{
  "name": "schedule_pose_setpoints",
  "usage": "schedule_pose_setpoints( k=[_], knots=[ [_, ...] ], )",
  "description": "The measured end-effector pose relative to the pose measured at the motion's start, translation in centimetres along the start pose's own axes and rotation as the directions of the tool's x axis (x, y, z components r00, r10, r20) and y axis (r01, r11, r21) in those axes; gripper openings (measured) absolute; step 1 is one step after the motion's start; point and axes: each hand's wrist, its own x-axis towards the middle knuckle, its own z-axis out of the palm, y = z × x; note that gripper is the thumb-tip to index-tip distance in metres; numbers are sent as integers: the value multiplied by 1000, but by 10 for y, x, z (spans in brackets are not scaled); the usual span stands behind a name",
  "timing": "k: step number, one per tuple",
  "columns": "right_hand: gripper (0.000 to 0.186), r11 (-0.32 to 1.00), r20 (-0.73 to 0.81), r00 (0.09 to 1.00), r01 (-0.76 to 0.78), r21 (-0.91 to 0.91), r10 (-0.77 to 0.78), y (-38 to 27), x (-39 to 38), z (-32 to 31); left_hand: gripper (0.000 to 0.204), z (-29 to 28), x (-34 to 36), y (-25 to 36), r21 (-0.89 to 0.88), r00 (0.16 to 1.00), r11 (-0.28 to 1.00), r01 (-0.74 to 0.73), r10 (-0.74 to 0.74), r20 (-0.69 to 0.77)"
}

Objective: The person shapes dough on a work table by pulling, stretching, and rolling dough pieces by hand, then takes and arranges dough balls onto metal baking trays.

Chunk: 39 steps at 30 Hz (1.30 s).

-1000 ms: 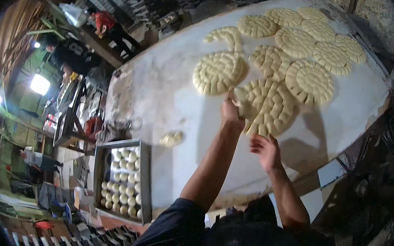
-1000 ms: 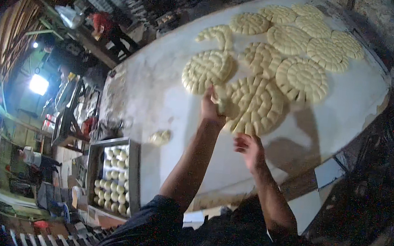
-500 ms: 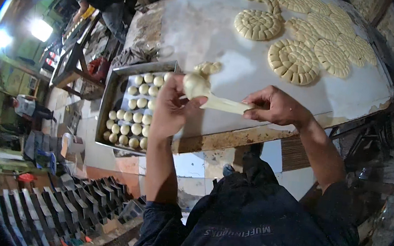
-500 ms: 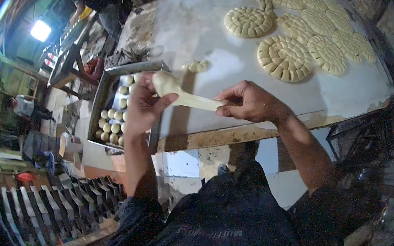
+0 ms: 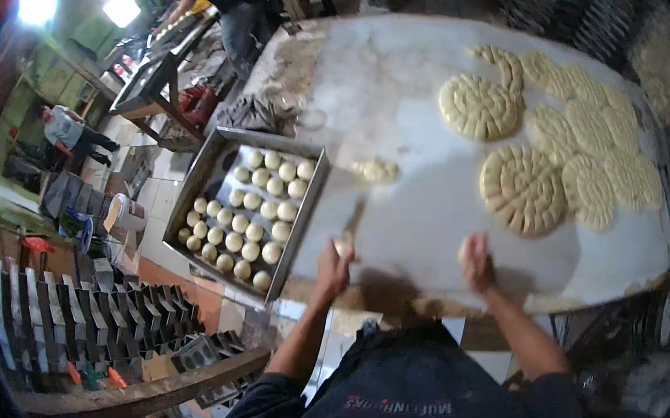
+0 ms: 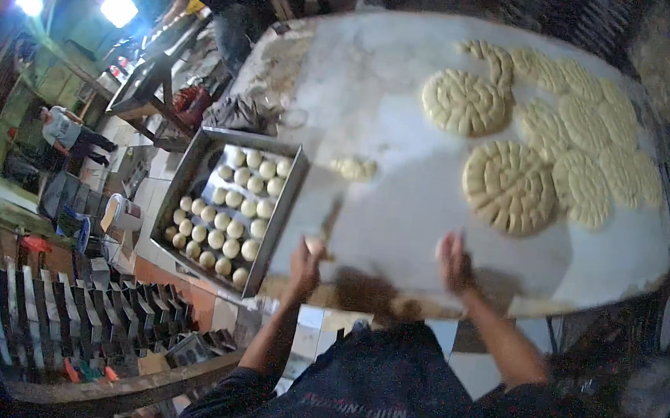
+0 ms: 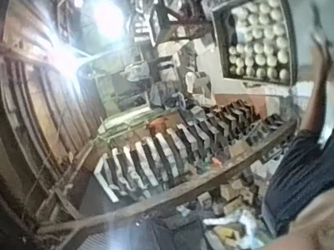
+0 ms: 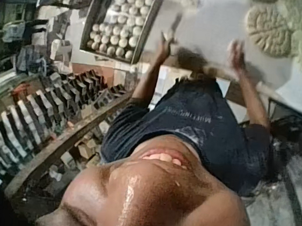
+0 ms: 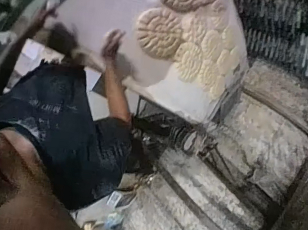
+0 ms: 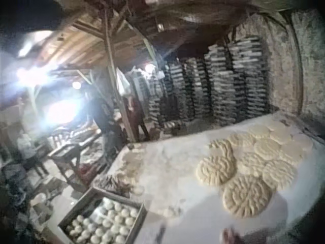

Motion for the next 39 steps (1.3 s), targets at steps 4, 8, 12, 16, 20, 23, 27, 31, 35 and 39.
schedule_pose_setpoints(
  k=[4,8,12,16,20,23,27,31,35,39],
  knots=[
    [23,514,433,726,686,-515,-535,33,1,-36,42,14,13,-1,684,874,615,-393,480,70],
    [22,662,294,836,547,-513,-463,-29,67,-15,39,28,78,11,635,836,693,-341,532,-132],
    [26,697,246,809,586,-412,-535,-33,76,44,17,108,86,31,416,822,790,-450,548,-152],
    [25,423,547,547,837,-347,-634,-10,26,25,36,119,6,-14,599,828,592,-539,503,247],
    [15,414,578,564,826,-383,-590,7,76,-31,19,62,10,-8,586,800,595,-550,578,163],
    [18,521,354,691,714,-468,-630,-34,123,-9,17,39,68,23,679,863,679,-279,487,-133],
    [15,658,266,780,623,-423,-567,-60,98,42,20,91,89,56,490,893,822,-291,418,-170],
    [18,538,477,621,781,-317,-622,-10,70,16,34,93,32,-6,549,778,596,-586,603,175],
    [15,559,323,734,671,-487,-598,4,125,-14,20,31,52,-53,310,986,941,-136,160,-53],
    [8,749,-54,841,448,-488,-539,-47,166,46,13,42,117,23,484,881,829,-279,422,-215]
  ],
)
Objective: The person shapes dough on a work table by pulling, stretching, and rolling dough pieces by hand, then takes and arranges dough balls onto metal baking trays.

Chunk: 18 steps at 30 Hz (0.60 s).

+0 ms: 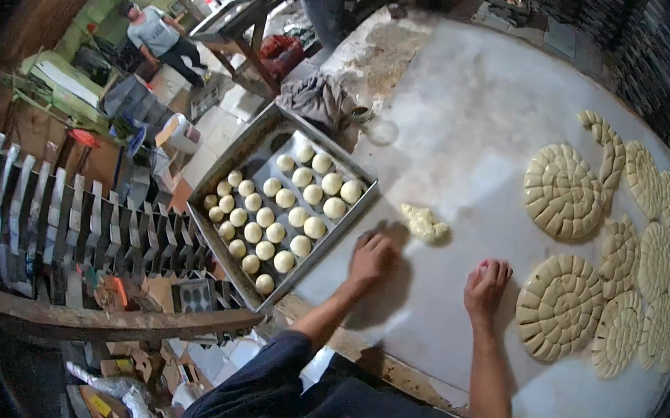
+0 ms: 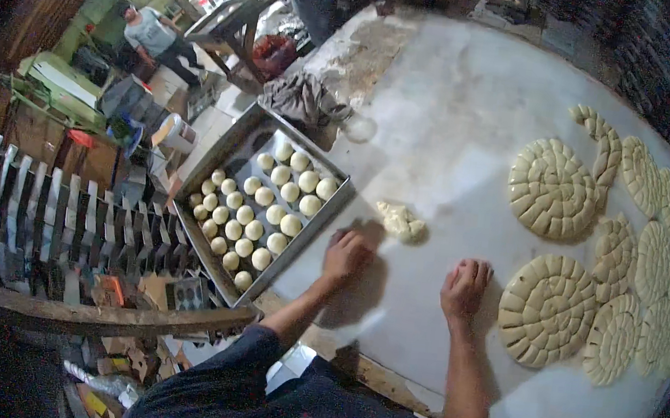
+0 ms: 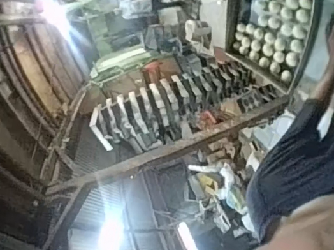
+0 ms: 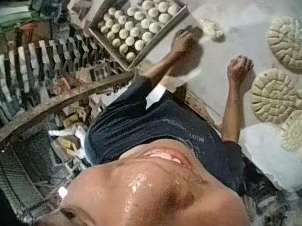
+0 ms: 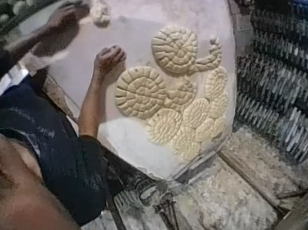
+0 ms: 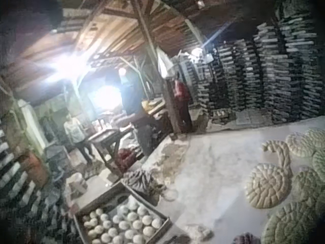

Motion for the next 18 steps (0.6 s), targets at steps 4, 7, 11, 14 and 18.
schedule_pose_setpoints(
  k=[4,7,11,14,18],
  knots=[
    [7,991,23,994,-112,71,111,-42,-37,23,26,28,-37,14,-366,976,930,-25,103,194],
    [9,986,208,967,157,-51,-143,-47,-77,-5,34,-11,-104,8,-225,927,945,-238,290,238],
    [14,851,504,711,-516,-98,490,-9,-66,-61,41,-116,-79,-15,-370,804,910,186,76,590],
    [17,436,497,382,-900,7,779,-24,-36,-77,35,-198,-3,-76,-273,967,961,-48,113,227],
    [24,708,576,740,-609,356,347,-169,37,0,34,-260,75,-225,-61,992,995,83,-88,-87]
  ],
)
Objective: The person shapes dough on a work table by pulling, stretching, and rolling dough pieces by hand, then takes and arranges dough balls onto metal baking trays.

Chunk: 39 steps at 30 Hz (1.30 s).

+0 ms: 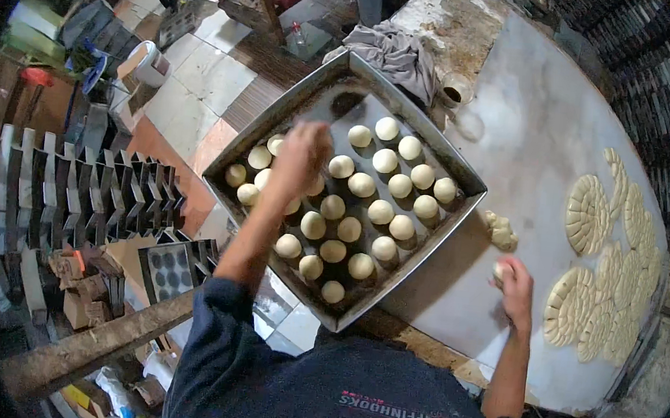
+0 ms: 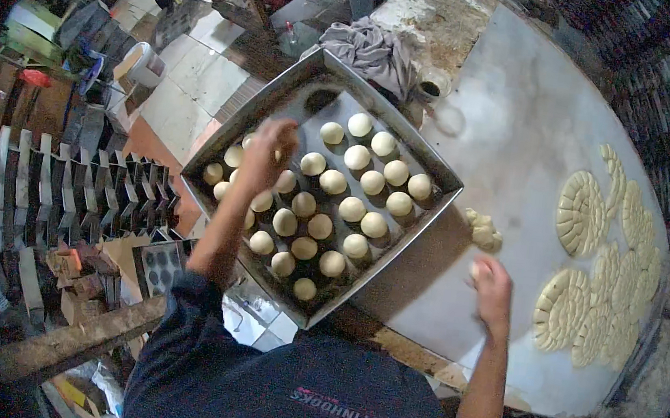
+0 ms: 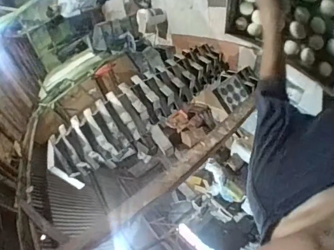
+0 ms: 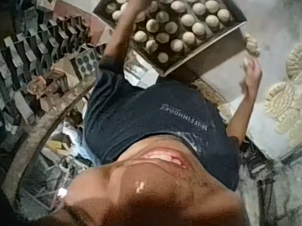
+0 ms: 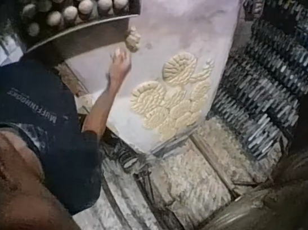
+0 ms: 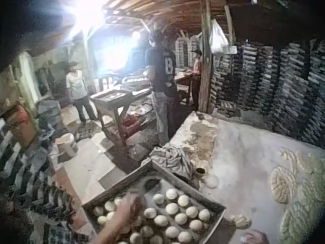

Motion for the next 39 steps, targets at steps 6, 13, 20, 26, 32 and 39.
schedule_pose_setpoints(
  k=[6,13,20,26,32,39],
  knots=[
    [35,515,204,531,848,-127,-823,-164,84,225,38,7,28,-86,129,991,989,70,-84,103],
    [34,310,384,435,886,-346,-814,-120,101,258,40,-11,29,-97,20,992,996,84,-86,97],
    [12,653,-283,695,346,-674,-661,13,8,-45,45,18,72,-16,182,999,983,28,-23,-27],
    [9,822,-674,506,141,-551,-538,107,-59,-241,36,220,153,288,-383,921,849,-364,389,-13],
    [13,938,-829,489,-59,-342,-272,297,-125,-324,43,455,175,455,-408,657,887,-219,443,610],
    [32,925,-854,446,-368,96,266,481,-294,-222,45,787,274,468,-166,445,882,440,-54,894]
  ],
)
